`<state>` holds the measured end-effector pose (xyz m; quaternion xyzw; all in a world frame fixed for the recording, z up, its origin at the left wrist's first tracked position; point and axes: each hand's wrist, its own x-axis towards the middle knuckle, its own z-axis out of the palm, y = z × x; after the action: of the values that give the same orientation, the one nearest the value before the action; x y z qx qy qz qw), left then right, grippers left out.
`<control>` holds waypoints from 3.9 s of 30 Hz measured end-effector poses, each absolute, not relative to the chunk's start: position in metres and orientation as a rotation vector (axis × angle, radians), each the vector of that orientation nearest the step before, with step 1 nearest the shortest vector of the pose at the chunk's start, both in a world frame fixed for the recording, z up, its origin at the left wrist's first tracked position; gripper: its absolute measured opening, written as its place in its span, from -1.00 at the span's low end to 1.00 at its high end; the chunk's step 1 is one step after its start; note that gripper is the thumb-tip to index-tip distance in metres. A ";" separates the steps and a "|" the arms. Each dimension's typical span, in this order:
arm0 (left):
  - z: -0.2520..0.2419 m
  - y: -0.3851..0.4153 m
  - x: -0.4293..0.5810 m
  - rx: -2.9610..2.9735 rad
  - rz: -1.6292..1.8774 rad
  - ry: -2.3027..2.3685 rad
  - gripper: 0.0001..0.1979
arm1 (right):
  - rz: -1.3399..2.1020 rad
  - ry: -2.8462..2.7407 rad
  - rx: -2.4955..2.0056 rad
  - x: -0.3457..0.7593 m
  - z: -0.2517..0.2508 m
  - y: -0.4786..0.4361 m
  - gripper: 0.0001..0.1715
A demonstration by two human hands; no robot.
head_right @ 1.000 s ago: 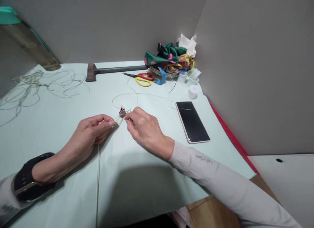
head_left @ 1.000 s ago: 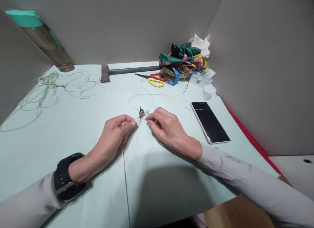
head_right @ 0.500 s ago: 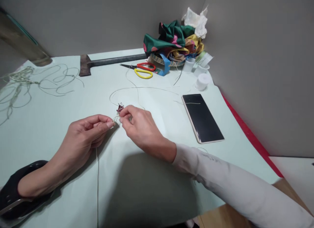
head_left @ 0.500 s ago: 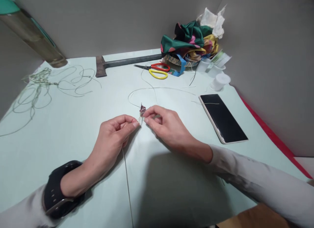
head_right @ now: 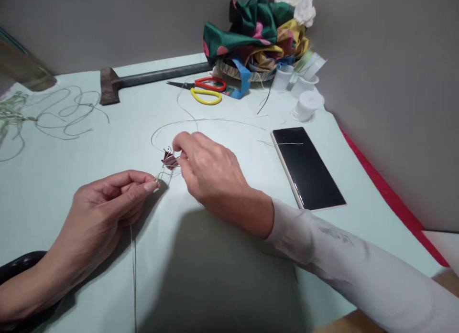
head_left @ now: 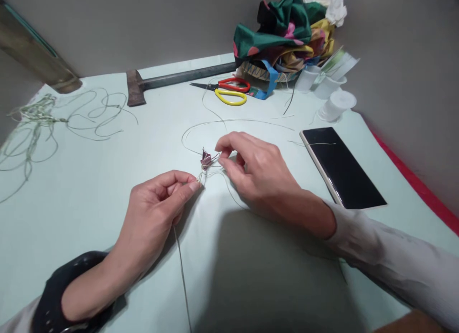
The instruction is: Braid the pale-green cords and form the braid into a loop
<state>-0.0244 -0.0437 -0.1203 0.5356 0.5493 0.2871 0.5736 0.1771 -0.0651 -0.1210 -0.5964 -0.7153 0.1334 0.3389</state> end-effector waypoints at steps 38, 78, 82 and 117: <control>-0.118 -0.044 -0.021 1.275 0.707 1.243 -0.68 | 0.394 -1.975 -1.205 0.164 -0.136 -0.068 -0.76; -0.121 -0.044 -0.020 1.360 0.721 1.278 -0.72 | -0.006 -2.283 -0.836 0.181 -0.142 -0.039 -0.70; -0.119 -0.042 -0.019 1.392 0.723 1.295 -0.71 | 0.208 -2.359 -0.892 0.182 -0.132 -0.035 -0.83; -0.120 -0.041 -0.019 1.295 0.746 1.177 -0.73 | -0.753 -2.343 -0.730 0.175 -0.134 -0.043 -0.74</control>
<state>-0.0193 -0.0414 -0.1195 0.5541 0.5038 0.3192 0.5808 0.1755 -0.0430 -0.1343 -0.2727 -0.8753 -0.2813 0.2835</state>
